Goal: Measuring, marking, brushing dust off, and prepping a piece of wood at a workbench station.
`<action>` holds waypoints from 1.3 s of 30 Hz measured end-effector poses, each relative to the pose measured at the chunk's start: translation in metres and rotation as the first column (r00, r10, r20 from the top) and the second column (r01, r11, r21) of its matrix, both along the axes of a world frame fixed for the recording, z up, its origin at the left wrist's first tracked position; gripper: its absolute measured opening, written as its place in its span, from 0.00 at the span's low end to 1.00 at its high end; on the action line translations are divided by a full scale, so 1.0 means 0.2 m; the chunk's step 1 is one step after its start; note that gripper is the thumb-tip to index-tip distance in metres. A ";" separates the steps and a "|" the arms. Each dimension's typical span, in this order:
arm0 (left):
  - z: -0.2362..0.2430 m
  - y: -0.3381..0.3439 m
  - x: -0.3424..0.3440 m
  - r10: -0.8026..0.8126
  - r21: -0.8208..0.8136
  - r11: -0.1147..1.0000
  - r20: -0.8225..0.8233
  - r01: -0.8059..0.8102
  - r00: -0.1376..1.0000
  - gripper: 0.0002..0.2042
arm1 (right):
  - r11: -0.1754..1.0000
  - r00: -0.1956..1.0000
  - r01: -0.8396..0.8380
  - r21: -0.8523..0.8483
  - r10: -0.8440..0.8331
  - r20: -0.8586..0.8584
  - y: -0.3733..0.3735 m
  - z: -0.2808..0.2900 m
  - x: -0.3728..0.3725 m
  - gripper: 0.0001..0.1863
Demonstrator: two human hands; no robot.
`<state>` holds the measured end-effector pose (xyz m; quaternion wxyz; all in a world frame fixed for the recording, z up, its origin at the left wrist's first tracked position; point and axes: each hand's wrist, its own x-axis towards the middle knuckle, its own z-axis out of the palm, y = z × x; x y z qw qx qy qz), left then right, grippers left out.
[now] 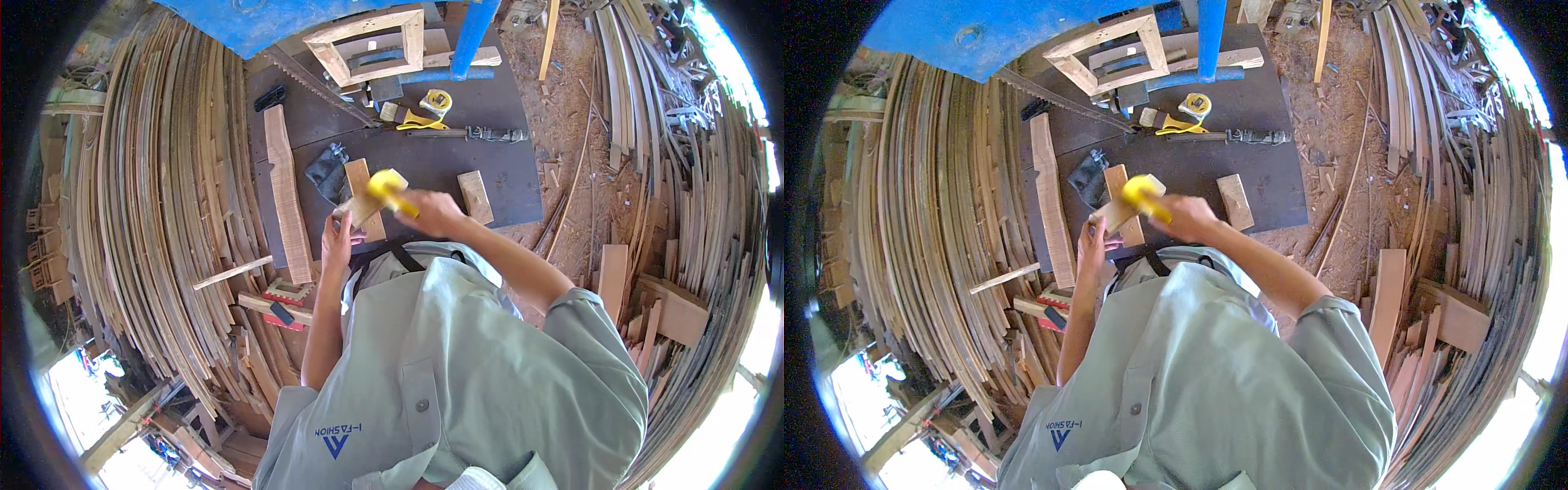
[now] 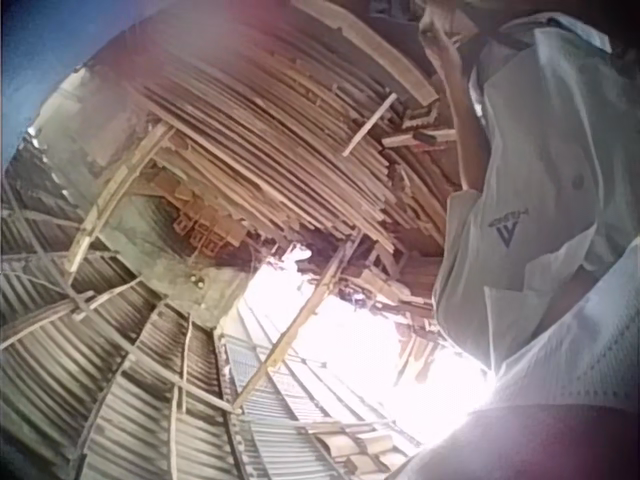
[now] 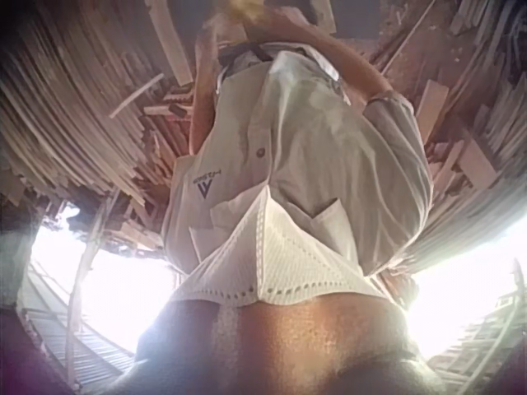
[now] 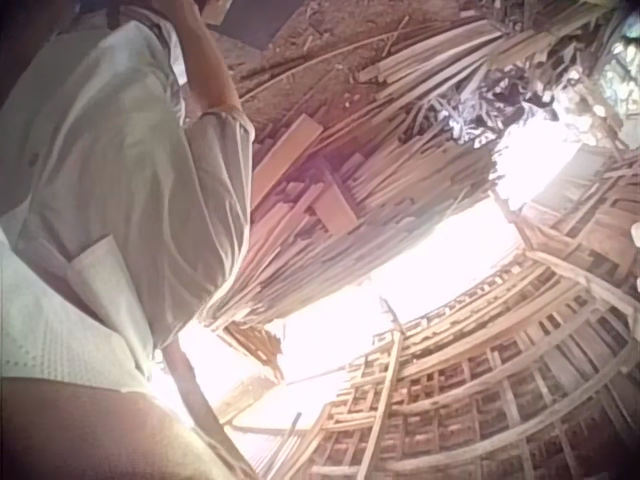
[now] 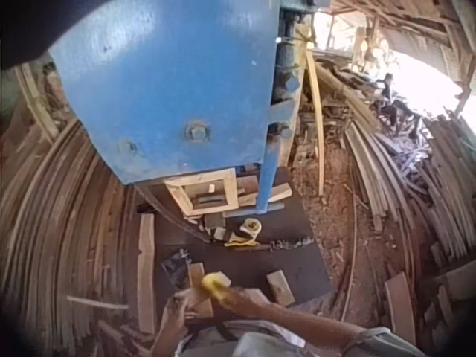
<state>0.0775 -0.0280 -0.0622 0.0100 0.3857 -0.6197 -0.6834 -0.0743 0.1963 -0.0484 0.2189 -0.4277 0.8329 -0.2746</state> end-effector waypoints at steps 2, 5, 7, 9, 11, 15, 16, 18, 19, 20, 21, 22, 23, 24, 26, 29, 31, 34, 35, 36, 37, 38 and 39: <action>0.03 0.02 -0.02 0.020 -0.011 1.000 -0.025 -0.020 1.000 0.22 | 0.941 0.974 0.164 0.294 -0.201 0.100 -0.03 0.00 -0.10 0.35; 0.01 0.01 0.00 -0.127 -0.154 0.981 -0.037 0.120 0.991 0.19 | 0.993 0.991 -0.057 -0.100 0.069 0.112 -0.01 0.06 -0.03 0.34; 0.02 0.01 0.03 -0.194 -0.327 0.930 -0.056 0.166 0.979 0.19 | 0.977 0.965 -0.143 -0.155 0.173 0.195 -0.02 0.13 -0.01 0.33; 0.14 0.06 -0.03 -0.269 -0.562 0.800 -0.025 0.209 0.963 0.21 | 0.999 0.974 0.015 -0.041 -0.005 0.227 0.02 0.02 -0.11 0.33; 0.15 0.07 -0.02 -0.334 -0.598 0.762 -0.031 0.251 0.942 0.23 | 0.963 0.951 0.268 0.037 -0.271 0.152 0.02 0.08 -0.14 0.33; 0.26 0.12 -0.05 -0.467 -0.669 0.614 0.120 0.419 0.876 0.25 | 0.960 0.896 0.012 -0.281 0.115 0.428 0.10 0.25 -0.04 0.34; 0.27 0.13 -0.06 -0.487 -0.711 0.519 0.211 0.475 0.848 0.25 | 0.948 0.876 0.019 -0.319 0.138 0.462 0.10 0.26 -0.02 0.35; 0.26 0.12 -0.05 -0.501 -0.712 0.503 0.221 0.490 0.837 0.25 | 0.950 0.931 0.087 -0.300 0.029 0.364 0.14 0.09 -0.04 0.34; 0.28 0.13 -0.05 -0.504 -0.695 0.567 0.131 0.442 0.853 0.26 | 0.985 0.913 0.172 -0.007 -0.157 0.376 0.15 0.08 -0.08 0.33; 0.29 0.13 -0.05 -0.499 -0.669 0.630 0.041 0.395 0.865 0.26 | 0.943 0.905 0.300 0.143 -0.329 0.272 0.15 0.05 -0.09 0.32; 0.28 0.13 -0.06 -0.496 -0.655 0.645 0.033 0.394 0.868 0.27 | 0.952 0.912 0.268 0.149 -0.300 0.278 0.17 0.04 -0.08 0.33; 0.26 0.12 -0.06 -0.498 -0.659 0.640 0.036 0.395 0.867 0.27 | 0.962 0.922 0.229 0.146 -0.263 0.285 0.16 0.07 -0.08 0.33; 0.24 0.10 -0.07 -0.515 -0.648 0.652 0.004 0.394 0.857 0.27 | 0.988 0.911 0.156 -0.024 -0.134 0.391 0.16 0.11 -0.05 0.34; 0.22 0.07 -0.06 -0.530 -0.636 0.663 -0.028 0.394 0.848 0.28 | 0.975 0.884 0.094 -0.202 0.012 0.468 0.16 0.15 -0.01 0.35; 0.29 0.05 -0.10 -0.542 -0.641 0.594 0.128 0.486 0.831 0.27 | 0.954 0.718 0.122 -0.276 0.107 0.688 0.16 0.25 0.01 0.35; 0.38 0.03 -0.12 -0.438 -0.278 0.852 0.083 0.443 0.895 0.27 | 0.944 0.831 0.291 -0.153 -0.171 0.529 0.18 0.05 -0.06 0.34; 0.34 0.05 -0.13 -0.456 -0.382 0.831 -0.051 0.404 0.889 0.27 | 0.898 0.802 0.371 0.235 -0.438 0.406 0.19 0.04 -0.08 0.35; 0.30 0.03 -0.14 -0.487 -0.496 0.780 -0.097 0.381 0.868 0.27 | 0.937 0.865 0.327 -0.125 -0.243 0.440 0.16 0.07 -0.02 0.36; 0.30 0.03 -0.15 -0.491 -0.528 0.754 -0.056 0.391 0.870 0.26 | 0.935 0.876 0.270 -0.230 -0.139 0.462 0.16 0.10 0.00 0.36; 0.29 0.04 -0.15 -0.493 -0.559 0.726 -0.015 0.401 0.870 0.25 | 0.935 0.837 0.234 -0.267 -0.054 0.544 0.16 0.13 -0.01 0.36; 0.33 0.06 -0.18 -0.503 -0.528 0.744 -0.037 0.410 0.864 0.25 | 0.943 0.760 0.273 -0.189 -0.091 0.643 0.18 0.17 -0.04 0.36; 0.36 0.07 -0.19 -0.507 -0.526 0.743 -0.040 0.413 0.861 0.25 | 0.949 0.669 0.296 -0.109 -0.124 0.732 0.19 0.20 -0.06 0.35; 0.38 0.08 -0.20 -0.503 -0.517 0.751 -0.046 0.410 0.863 0.26 | 0.945 0.749 0.321 -0.066 -0.210 0.629 0.20 0.05 -0.09 0.34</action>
